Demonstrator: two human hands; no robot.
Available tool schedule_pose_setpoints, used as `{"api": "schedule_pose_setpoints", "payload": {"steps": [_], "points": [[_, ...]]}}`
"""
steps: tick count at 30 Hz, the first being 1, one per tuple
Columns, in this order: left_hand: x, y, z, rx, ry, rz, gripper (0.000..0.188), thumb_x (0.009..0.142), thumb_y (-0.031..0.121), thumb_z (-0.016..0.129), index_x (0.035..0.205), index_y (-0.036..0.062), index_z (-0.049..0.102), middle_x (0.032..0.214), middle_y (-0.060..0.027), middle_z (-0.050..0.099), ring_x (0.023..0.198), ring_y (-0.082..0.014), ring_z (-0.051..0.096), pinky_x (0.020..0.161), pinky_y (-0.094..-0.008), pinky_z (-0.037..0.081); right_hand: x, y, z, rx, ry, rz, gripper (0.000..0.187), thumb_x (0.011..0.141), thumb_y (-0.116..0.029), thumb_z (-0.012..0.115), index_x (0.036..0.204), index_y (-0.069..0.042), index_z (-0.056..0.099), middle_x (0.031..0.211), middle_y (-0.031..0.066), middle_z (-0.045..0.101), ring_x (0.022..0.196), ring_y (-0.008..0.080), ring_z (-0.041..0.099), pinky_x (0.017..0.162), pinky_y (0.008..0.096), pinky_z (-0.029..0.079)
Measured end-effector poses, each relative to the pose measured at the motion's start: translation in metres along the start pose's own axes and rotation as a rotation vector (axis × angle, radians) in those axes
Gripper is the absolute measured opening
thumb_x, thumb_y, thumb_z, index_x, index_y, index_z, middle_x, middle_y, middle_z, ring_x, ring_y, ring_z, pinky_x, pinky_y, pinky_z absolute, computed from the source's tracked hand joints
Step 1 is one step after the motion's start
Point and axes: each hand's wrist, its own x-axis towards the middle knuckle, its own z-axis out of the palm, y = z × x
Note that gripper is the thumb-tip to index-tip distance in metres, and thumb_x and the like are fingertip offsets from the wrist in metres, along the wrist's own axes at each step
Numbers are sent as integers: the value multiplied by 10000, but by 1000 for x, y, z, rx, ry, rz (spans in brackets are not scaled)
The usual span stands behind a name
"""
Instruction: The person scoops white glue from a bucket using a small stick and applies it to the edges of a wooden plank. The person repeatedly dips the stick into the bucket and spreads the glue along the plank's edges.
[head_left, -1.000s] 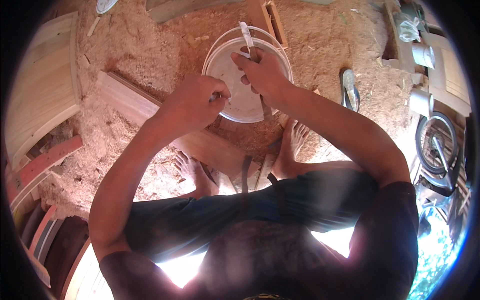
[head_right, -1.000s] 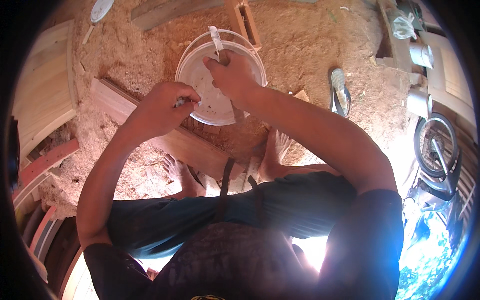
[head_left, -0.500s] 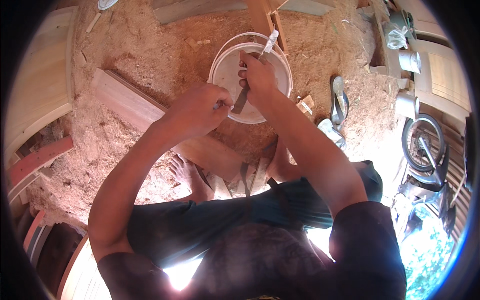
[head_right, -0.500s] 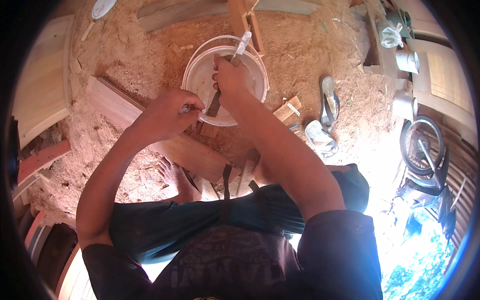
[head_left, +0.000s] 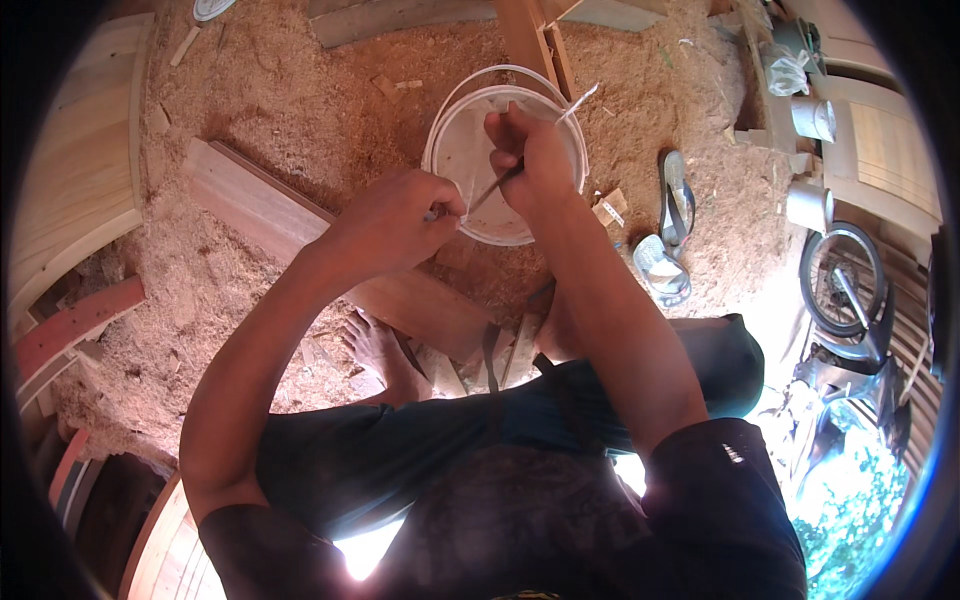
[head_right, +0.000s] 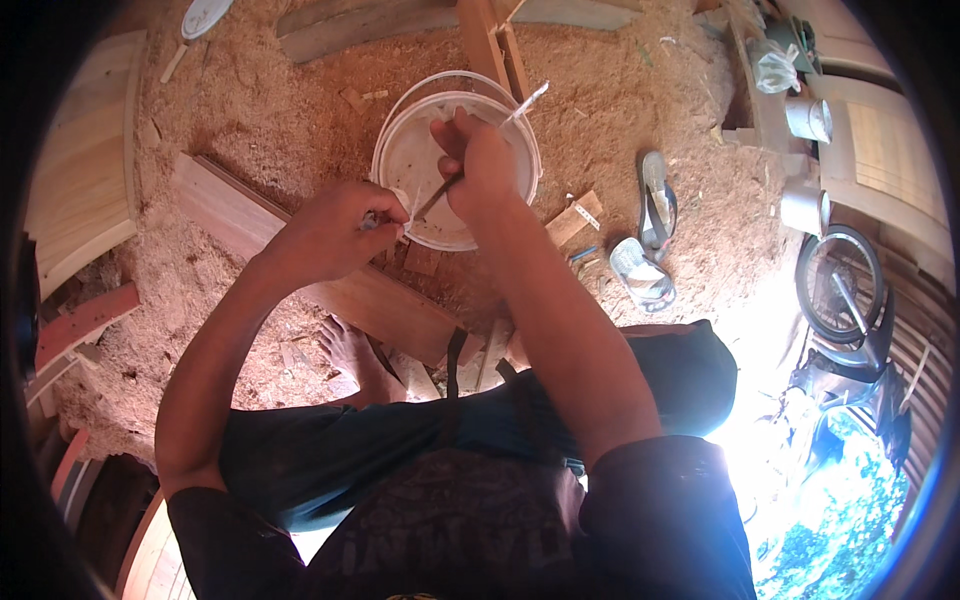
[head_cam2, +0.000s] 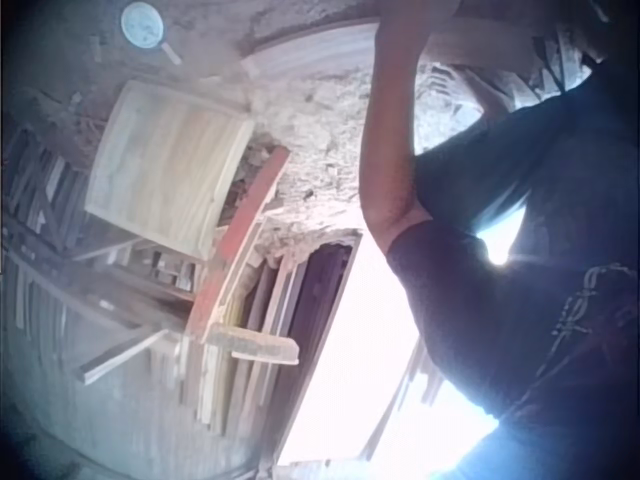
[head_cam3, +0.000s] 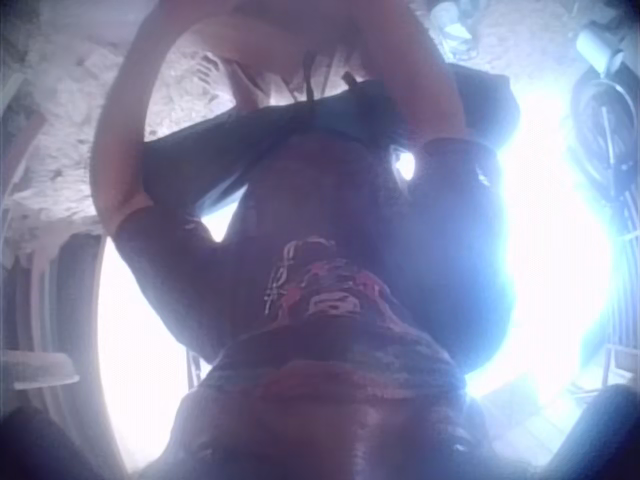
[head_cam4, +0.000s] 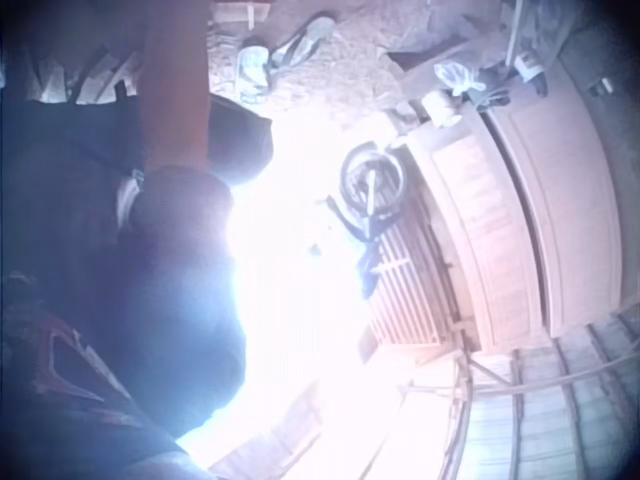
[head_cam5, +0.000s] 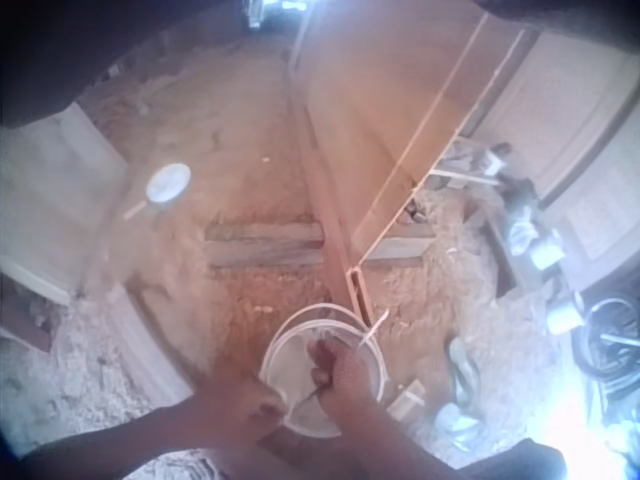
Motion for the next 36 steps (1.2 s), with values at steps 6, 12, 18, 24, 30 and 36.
{"api": "schedule_pose_setpoints", "payload": {"steps": [6,12,18,24,30,36], "points": [[1,1,-5,-101,-19,-42,213,955,159,760,1067,-19,795,1009,-207,796,951,-345,778,882,-441,595,0,5,4,103,-51,-42,107,1130,-189,649,1134,-86,621,1013,16,674,779,97,589,536,244,373],[2,2,-9,-89,-47,-58,199,949,153,753,1037,-19,802,998,-223,794,946,-376,779,878,-456,597,-25,17,-10,-7,-112,-97,115,1118,-201,678,1162,-117,613,1066,11,683,806,94,587,583,233,393],[8,8,-12,7,30,-36,201,962,129,722,1110,-5,749,1023,-214,782,974,-405,771,881,-489,597,-41,13,-18,-33,-107,-91,144,1109,-198,695,1197,-107,626,1089,20,715,822,84,608,623,217,424],[44,24,-11,361,238,93,216,1001,139,671,1171,17,723,1063,-214,780,1012,-434,762,917,-533,609,-52,3,-20,-66,-117,-96,169,1093,-188,709,1208,-77,653,1070,23,731,828,76,623,623,220,430],[82,32,-5,35,101,-119,332,1052,267,664,1247,28,788,1049,-234,803,921,-360,805,874,-473,639,-81,-2,-33,-79,-72,-81,203,1092,-205,722,1233,-85,638,1096,21,732,828,73,637,579,214,411],[121,49,11,-309,-70,-363,471,1073,436,699,1190,-8,806,953,-140,817,760,-215,783,727,-360,638,-88,6,-45,-128,5,-103,207,1066,-258,760,1174,-86,721,1053,8,721,830,86,667,521,208,380]]}}
